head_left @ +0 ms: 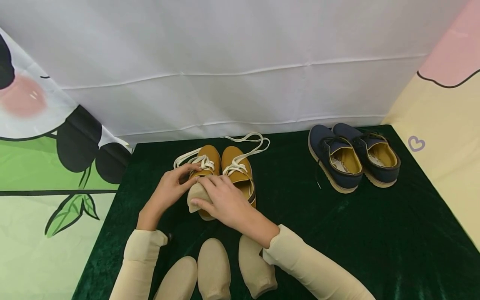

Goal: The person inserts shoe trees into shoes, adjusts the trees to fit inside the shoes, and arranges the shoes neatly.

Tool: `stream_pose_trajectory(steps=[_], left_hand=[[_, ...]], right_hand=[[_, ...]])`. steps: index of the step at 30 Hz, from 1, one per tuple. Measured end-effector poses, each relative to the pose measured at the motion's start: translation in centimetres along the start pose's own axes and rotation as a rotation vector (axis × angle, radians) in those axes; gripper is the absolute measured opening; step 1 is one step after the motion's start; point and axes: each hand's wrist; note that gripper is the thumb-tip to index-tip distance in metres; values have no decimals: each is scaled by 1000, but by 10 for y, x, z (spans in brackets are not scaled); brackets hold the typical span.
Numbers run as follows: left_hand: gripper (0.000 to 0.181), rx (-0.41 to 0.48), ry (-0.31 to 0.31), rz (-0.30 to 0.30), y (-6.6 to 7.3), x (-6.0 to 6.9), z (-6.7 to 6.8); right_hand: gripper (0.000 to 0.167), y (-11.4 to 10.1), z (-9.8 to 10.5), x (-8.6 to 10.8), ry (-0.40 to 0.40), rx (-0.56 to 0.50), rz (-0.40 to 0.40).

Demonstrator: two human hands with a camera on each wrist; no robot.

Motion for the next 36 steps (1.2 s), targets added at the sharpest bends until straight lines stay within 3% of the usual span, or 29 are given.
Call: stream_pose_trajectory(steps=[10, 16, 23, 27, 31, 36], left_hand=[[29, -40, 3, 9, -3, 1, -1], [29, -9, -8, 14, -1, 1, 1], [32, 70, -36, 20, -2, 3, 2], [35, 168, -73, 5, -7, 8, 3], [38, 284, -94, -8, -13, 14, 3], [44, 319, -104, -15, -15, 23, 2]], right_hand=[[55, 0, -2, -4, 6, -14, -35], [58, -1, -3, -8, 12, -29, -86], [62, 0, -2, -12, 16, -26, -139], [61, 2, -3, -14, 26, -12, -138], [61, 3, -3, -14, 37, 46, -112], [60, 9, 0, -13, 54, 148, -47]])
Point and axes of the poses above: each hand's wrist, its own x-axis away from the middle knuckle, its own z-axis out of the back of the hand, y = z × x, and after that the axes turned 10 degrees about x, right-handed
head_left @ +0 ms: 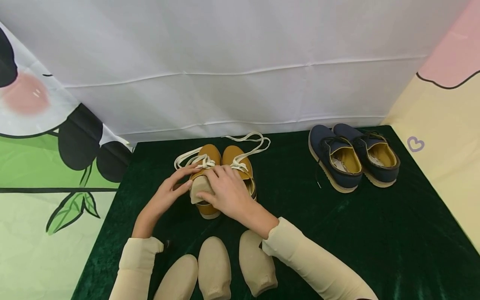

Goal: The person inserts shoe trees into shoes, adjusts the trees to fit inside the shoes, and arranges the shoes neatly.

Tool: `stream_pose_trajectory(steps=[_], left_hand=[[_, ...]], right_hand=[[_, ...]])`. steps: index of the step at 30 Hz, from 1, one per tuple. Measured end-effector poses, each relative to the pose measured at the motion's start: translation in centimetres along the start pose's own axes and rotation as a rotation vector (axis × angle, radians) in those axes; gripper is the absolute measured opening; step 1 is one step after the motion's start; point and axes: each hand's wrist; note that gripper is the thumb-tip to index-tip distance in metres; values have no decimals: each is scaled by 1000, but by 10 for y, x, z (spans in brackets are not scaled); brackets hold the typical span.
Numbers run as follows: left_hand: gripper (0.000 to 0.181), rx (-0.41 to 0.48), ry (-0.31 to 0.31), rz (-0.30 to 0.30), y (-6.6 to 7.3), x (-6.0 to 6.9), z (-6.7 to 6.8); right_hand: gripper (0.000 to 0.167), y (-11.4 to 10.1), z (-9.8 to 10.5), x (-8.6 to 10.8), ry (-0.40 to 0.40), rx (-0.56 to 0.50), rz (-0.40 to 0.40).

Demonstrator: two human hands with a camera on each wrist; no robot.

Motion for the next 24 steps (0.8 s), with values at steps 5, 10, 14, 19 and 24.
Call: stream_pose_trajectory(steps=[5, 10, 14, 19, 24], left_hand=[[56, 18, -46, 26, 2, 10, 0], [63, 31, -66, 34, 2, 12, -3], [62, 28, -50, 38, 1, 12, -5], [60, 14, -27, 42, 0, 11, -6], [57, 11, -5, 51, -1, 11, -7]], right_hand=[[63, 9, 1, 0, -22, 11, 60], [69, 16, -2, 0, -99, -6, 60], [72, 18, -6, -1, -123, -27, 47], [72, 21, -10, -1, -108, -34, 39], [71, 23, -14, -2, -99, -46, 35]])
Point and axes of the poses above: each hand's wrist, its own x-axis away from the middle knuckle, its own z-axis out of the back of the hand, y = z × x, and after that the axes turned 10 degrees about x, right-handed
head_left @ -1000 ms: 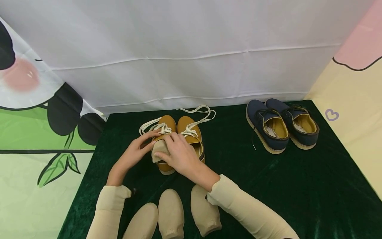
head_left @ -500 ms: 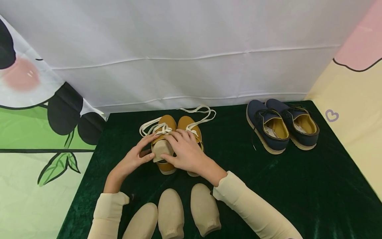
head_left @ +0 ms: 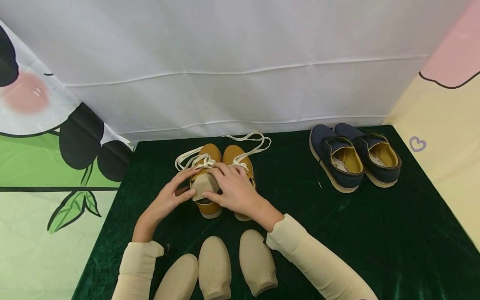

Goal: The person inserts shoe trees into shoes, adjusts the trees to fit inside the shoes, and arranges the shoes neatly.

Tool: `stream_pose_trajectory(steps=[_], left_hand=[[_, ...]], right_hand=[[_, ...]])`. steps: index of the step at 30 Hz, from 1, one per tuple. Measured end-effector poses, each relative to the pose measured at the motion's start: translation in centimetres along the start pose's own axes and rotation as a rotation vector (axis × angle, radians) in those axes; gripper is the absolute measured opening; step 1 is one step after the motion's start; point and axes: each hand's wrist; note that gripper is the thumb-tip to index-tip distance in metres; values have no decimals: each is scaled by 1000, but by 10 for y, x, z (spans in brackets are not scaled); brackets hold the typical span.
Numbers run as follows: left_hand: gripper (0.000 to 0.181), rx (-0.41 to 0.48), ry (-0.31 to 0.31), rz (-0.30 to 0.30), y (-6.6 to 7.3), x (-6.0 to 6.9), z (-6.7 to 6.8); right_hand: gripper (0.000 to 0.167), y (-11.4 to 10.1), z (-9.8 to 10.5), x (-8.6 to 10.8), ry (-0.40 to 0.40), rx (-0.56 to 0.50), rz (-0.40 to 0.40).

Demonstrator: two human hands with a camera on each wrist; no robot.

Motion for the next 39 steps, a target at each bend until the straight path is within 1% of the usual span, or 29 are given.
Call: stream_pose_trajectory(steps=[9, 19, 26, 32, 39], left_hand=[[55, -17, 25, 6, -1, -2, 0], [53, -44, 51, -26, 1, -6, -1], [54, -56, 59, -26, 0, -6, -1], [54, -71, 70, -14, 3, -5, -3], [54, -104, 92, -22, 4, -6, -4]], right_hand=[[69, 2, -2, -3, 20, 11, -10], [68, 0, -6, -5, 56, 42, -33], [68, -2, -9, -7, 68, 78, -53], [67, -5, -12, -7, 70, 89, -69], [64, -5, -12, -7, 104, 103, -71]])
Point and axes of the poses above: each hand's wrist, its own x-axis away from the middle knuckle, its own z-axis out of the back of the hand, y = z × x, and after that the axes turned 10 degrees about x, right-handed
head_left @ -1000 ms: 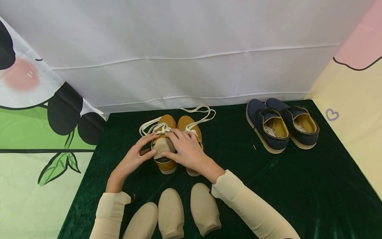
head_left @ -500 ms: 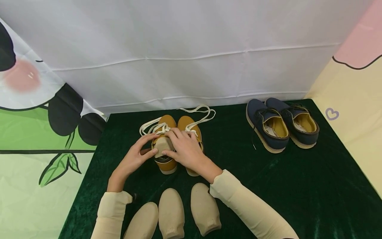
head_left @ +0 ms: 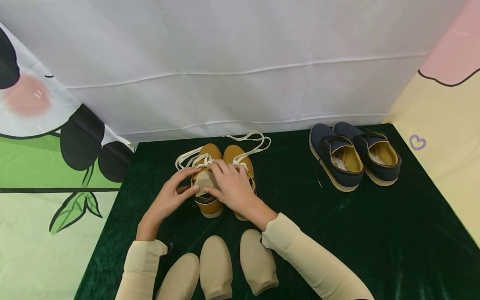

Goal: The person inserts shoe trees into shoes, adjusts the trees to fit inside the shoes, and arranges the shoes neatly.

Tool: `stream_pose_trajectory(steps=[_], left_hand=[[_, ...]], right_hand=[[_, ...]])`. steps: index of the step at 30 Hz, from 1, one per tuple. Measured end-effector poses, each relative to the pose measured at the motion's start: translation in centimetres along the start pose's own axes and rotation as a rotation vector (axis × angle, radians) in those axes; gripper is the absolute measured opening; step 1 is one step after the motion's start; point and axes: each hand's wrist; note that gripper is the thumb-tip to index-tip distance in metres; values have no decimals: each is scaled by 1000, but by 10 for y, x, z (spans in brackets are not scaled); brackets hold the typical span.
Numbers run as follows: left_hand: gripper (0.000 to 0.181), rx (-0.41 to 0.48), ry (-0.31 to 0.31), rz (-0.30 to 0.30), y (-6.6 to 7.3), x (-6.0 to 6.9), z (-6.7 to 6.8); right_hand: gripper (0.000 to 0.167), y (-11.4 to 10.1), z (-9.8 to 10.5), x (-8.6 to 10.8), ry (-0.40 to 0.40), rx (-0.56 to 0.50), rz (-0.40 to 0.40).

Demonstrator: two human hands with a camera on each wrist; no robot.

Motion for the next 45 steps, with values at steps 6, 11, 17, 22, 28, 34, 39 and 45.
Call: stream_pose_trajectory(steps=[6, 11, 17, 22, 28, 34, 39, 45], left_hand=[[54, -9, 16, 4, 1, 0, -1], [53, -12, 35, -24, -2, -1, -2], [52, -36, 59, -49, -2, -3, -5], [51, -45, 64, -56, -2, -4, -7], [51, -47, 63, -46, -2, -5, -8], [52, -72, 51, -27, 4, -5, -6], [53, -130, 32, -56, 11, -5, -5], [49, -265, 66, -128, 19, -6, -9]], right_hand=[[63, 0, 1, -1, 13, -2, -1], [64, -3, 0, -3, 6, 23, -10], [65, -4, -3, -5, 12, 68, -7], [66, -4, -5, -5, 20, 70, -5], [64, -3, -2, -2, -4, 61, -7], [60, -2, 5, 7, -21, 64, 14], [54, -2, 7, 18, -8, 64, 33], [44, -2, 7, 30, 29, 73, 58]])
Point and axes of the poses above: each hand's wrist, its own x-axis away from the middle knuckle, its own z-axis out of the back of the hand, y = z × x, and after that the axes turned 10 degrees about x, right-handed
